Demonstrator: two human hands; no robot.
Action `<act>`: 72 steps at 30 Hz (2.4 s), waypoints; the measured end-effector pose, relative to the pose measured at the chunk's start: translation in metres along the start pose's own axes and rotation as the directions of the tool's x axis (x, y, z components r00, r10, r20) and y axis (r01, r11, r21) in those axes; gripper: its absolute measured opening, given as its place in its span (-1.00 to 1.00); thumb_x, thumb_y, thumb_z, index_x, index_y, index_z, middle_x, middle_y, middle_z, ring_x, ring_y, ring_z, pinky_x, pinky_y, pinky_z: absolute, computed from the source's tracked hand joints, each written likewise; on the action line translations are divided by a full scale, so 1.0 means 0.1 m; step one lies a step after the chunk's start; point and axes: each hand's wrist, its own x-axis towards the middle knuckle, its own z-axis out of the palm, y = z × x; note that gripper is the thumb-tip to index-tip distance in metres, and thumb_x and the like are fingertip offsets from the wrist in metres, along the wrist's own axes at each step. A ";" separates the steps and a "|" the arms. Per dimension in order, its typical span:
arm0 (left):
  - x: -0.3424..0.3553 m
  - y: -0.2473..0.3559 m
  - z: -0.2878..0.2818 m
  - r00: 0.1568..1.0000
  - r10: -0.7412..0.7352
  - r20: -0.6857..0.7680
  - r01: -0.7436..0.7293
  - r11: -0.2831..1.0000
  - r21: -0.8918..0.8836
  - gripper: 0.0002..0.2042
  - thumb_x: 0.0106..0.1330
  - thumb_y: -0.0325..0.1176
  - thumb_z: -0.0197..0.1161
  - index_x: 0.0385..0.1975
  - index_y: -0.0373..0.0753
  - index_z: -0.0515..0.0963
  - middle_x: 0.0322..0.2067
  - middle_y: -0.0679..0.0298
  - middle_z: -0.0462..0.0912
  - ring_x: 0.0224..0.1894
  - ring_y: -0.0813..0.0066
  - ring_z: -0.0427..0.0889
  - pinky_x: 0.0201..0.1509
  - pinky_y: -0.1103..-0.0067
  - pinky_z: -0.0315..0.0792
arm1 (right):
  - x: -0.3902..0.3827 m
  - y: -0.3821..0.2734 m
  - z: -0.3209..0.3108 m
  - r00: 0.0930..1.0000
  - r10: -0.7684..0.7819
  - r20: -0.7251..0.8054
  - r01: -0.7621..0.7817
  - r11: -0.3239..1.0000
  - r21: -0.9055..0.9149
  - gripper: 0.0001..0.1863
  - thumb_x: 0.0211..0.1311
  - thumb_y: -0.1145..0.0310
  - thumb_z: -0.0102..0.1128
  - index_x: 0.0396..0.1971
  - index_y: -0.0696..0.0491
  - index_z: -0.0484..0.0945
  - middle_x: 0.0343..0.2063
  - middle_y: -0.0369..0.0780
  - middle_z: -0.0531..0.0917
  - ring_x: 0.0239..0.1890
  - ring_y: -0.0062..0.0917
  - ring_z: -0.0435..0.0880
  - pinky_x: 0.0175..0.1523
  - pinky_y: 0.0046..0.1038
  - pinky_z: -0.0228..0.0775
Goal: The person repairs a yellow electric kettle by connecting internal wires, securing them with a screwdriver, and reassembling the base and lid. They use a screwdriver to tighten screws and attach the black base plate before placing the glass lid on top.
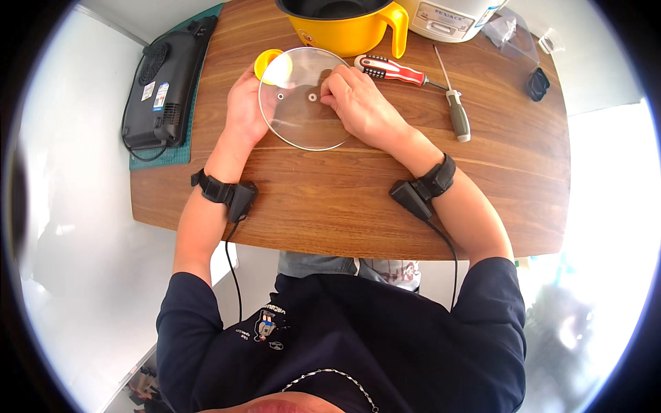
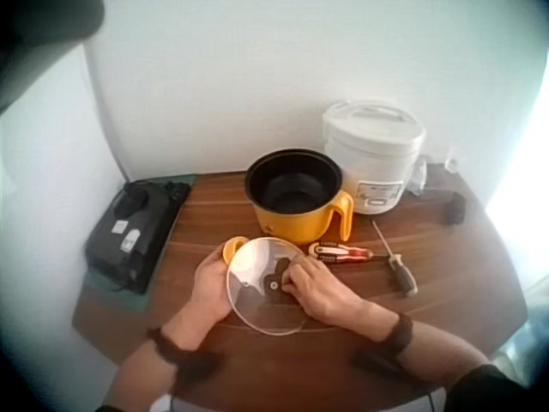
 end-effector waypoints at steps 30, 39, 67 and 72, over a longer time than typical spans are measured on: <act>-0.27 -0.03 0.25 0.866 -0.133 0.481 0.059 0.984 0.166 -0.19 0.54 0.24 -0.10 0.52 -0.34 0.04 0.42 0.01 0.33 0.40 0.05 0.42 0.30 0.01 0.53 | 0.00 0.00 0.05 0.989 0.093 -0.114 -0.097 0.995 -0.032 -0.83 0.25 0.63 0.24 -0.25 0.17 0.42 -0.28 -0.06 0.53 -0.21 -0.06 0.52 -0.07 -0.17 0.41; -0.36 -0.09 0.27 0.923 -0.149 0.355 0.015 0.935 0.355 -0.42 0.51 -0.26 -0.12 0.47 -0.39 0.17 0.39 0.05 0.37 0.37 0.10 0.46 0.32 0.11 0.52 | 0.00 -0.01 0.02 0.989 0.055 -0.137 -0.067 0.994 -0.084 -0.86 0.28 0.56 0.24 -0.28 0.14 0.43 -0.34 -0.12 0.57 -0.26 -0.13 0.58 -0.09 -0.19 0.46; -0.30 -0.14 0.19 0.902 -0.149 0.405 0.061 0.973 0.222 -0.36 0.58 -0.07 -0.23 0.42 -0.53 0.21 0.37 -0.04 0.38 0.41 0.13 0.39 0.47 0.08 0.32 | 0.01 -0.10 -0.02 0.963 0.153 -0.222 -0.120 0.981 0.156 -0.86 0.19 0.54 0.42 -0.24 0.10 0.75 -0.28 -0.23 0.75 -0.28 -0.42 0.73 -0.20 -0.47 0.61; -0.28 -0.14 0.18 0.903 -0.153 0.401 0.070 0.975 0.212 -0.35 0.58 -0.06 -0.23 0.42 -0.53 0.21 0.37 -0.05 0.38 0.40 0.14 0.39 0.48 0.09 0.29 | 0.01 -0.13 -0.04 0.959 0.199 -0.201 -0.161 0.968 0.192 -0.88 0.18 0.53 0.43 -0.26 0.10 0.76 -0.29 -0.24 0.76 -0.28 -0.43 0.75 -0.18 -0.48 0.63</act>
